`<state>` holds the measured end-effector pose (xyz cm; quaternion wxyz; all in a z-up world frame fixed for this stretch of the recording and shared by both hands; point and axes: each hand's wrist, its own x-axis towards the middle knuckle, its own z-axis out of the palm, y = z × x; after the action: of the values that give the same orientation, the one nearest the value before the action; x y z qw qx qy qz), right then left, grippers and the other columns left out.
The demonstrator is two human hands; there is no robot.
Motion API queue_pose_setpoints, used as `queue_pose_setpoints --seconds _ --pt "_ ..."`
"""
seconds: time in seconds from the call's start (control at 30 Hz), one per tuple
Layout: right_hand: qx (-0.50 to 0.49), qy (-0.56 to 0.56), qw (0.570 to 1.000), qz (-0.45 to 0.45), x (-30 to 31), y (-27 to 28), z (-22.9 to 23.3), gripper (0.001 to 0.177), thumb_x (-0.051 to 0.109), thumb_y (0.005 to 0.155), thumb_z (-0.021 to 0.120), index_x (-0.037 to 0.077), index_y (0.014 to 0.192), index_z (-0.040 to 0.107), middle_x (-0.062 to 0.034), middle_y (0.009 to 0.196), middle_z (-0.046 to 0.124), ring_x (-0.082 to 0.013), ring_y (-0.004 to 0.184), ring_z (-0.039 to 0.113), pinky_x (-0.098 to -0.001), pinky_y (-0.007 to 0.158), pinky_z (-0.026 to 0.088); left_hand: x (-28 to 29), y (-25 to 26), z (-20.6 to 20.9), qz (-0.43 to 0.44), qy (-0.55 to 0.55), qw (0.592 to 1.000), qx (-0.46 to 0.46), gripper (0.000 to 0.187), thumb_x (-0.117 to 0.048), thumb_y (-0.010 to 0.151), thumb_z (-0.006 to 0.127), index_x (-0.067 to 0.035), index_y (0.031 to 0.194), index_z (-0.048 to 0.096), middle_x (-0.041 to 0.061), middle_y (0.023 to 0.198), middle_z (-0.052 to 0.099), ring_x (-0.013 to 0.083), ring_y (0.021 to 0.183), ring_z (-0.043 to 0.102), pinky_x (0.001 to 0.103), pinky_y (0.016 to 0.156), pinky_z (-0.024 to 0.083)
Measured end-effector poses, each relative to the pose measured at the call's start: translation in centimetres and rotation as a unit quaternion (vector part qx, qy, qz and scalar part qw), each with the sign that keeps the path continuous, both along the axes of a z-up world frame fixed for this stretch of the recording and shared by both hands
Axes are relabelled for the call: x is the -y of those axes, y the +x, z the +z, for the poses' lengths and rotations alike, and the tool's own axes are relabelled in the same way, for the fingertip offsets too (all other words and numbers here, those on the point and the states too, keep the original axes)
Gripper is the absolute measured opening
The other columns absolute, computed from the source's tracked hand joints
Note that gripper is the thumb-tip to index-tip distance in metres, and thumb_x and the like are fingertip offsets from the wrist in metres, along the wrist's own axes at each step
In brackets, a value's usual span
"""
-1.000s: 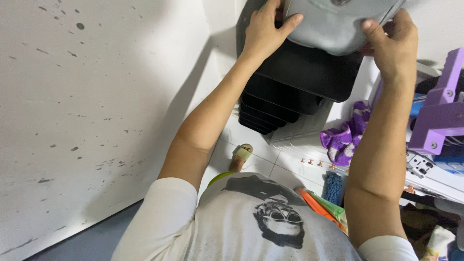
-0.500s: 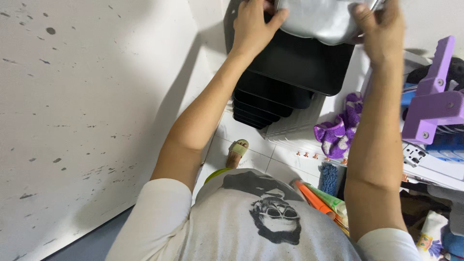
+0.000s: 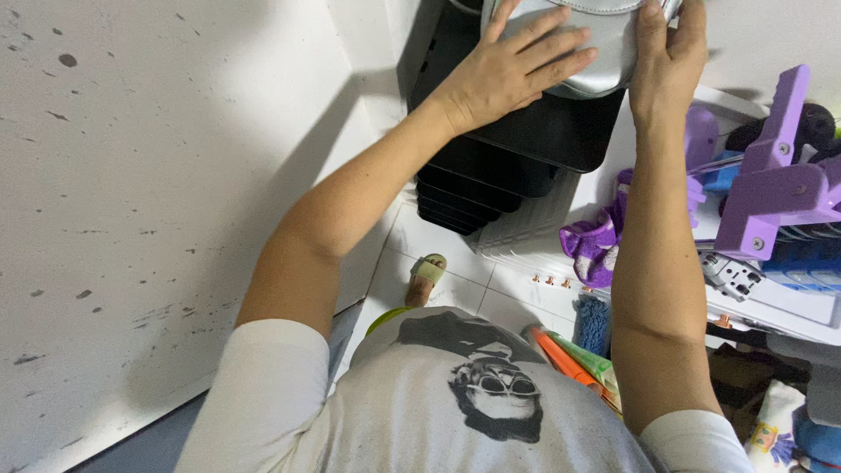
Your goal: The person assembles a black plastic step stool by attaching legs and stacking the steps. They then place the assembled stool next to a white drawer unit and position a silver handbag on top of it.
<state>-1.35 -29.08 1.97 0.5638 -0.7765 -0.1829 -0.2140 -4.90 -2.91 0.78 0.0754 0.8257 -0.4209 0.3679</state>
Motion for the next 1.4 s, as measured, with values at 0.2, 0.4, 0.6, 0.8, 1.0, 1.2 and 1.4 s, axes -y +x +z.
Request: queue_pose_setpoints --seconds 0.2,0.4,0.6,0.8,1.0,1.2,1.4 --pt "0.007 0.072 0.995 0.065 -0.7 -0.3 1.1 0.025 0.016 0.118 0.058 -0.004 0.133 0.056 -0.0077 0.112 0.070 -0.0110 0.096 0.064 -0.0287 0.086 0.054 -1.6 1.3 -0.1 0.003 0.089 0.985 0.148 0.042 -0.020 0.112 0.059 -0.018 0.152 0.048 -0.004 0.166 0.032 0.0203 0.160 0.023 0.061 0.129 0.019" --pt "-0.030 0.100 0.992 0.077 -1.1 -0.8 2.0 0.024 0.016 0.117 0.057 -0.004 0.130 0.059 -0.0061 0.110 0.071 -0.0102 0.094 0.063 -0.0266 0.085 0.053 -1.7 1.4 0.0 -0.023 0.071 0.981 0.177 0.033 -0.021 0.115 0.057 -0.015 0.147 0.058 -0.004 0.157 0.045 0.0203 0.151 0.036 0.056 0.118 0.037" --pt "0.023 0.077 0.995 0.053 -0.2 1.3 -1.1 0.025 0.014 0.120 0.058 -0.004 0.138 0.060 -0.0059 0.115 0.069 -0.0107 0.100 0.060 -0.0282 0.091 0.053 -1.7 0.6 0.9 -0.040 0.062 0.991 0.116 0.030 -0.022 0.112 0.059 -0.017 0.142 0.061 -0.008 0.151 0.055 0.0193 0.148 0.041 0.057 0.119 0.035" --pt "0.040 -0.013 0.994 -0.104 -0.6 -0.4 -0.8 0.027 0.023 0.117 0.067 -0.001 0.126 0.060 -0.0069 0.099 0.067 -0.0141 0.090 0.061 -0.0278 0.079 0.052 -0.7 -3.9 1.3 0.002 -0.005 0.994 -0.107 0.071 -0.024 0.092 0.084 -0.018 0.155 0.052 0.000 0.162 0.040 0.0270 0.155 0.028 0.063 0.125 0.017" --pt "0.090 -0.007 0.994 -0.058 -0.2 -2.8 -1.1 0.025 0.019 0.120 0.064 -0.001 0.134 0.058 -0.0119 0.115 0.072 -0.0194 0.105 0.068 -0.0347 0.095 0.057 0.7 -5.6 0.0 0.062 -0.057 0.992 -0.097 0.084 -0.029 0.090 0.089 -0.026 0.161 0.045 0.002 0.169 0.029 0.0277 0.158 0.017 0.066 0.127 0.009" --pt "0.051 -0.015 0.996 -0.066 0.0 -6.1 -1.3 0.030 0.020 0.120 0.064 0.002 0.142 0.054 -0.0126 0.127 0.069 -0.0209 0.114 0.070 -0.0345 0.096 0.061 0.6 -6.1 -0.4 0.058 -0.060 0.993 -0.084 0.079 -0.033 0.090 0.088 -0.023 0.157 0.045 0.004 0.170 0.028 0.0305 0.159 0.015 0.067 0.127 0.005" --pt "0.029 -0.013 0.996 -0.083 1.5 -8.1 -2.5 0.047 0.020 0.119 0.069 0.005 0.156 0.044 -0.0161 0.140 0.064 -0.0224 0.121 0.070 -0.0355 0.100 0.061 -0.2 -7.2 -1.5 0.066 -0.138 0.986 -0.069 0.081 -0.043 0.093 0.090 -0.025 0.159 0.046 0.003 0.169 0.028 0.0294 0.159 0.015 0.065 0.130 0.005"
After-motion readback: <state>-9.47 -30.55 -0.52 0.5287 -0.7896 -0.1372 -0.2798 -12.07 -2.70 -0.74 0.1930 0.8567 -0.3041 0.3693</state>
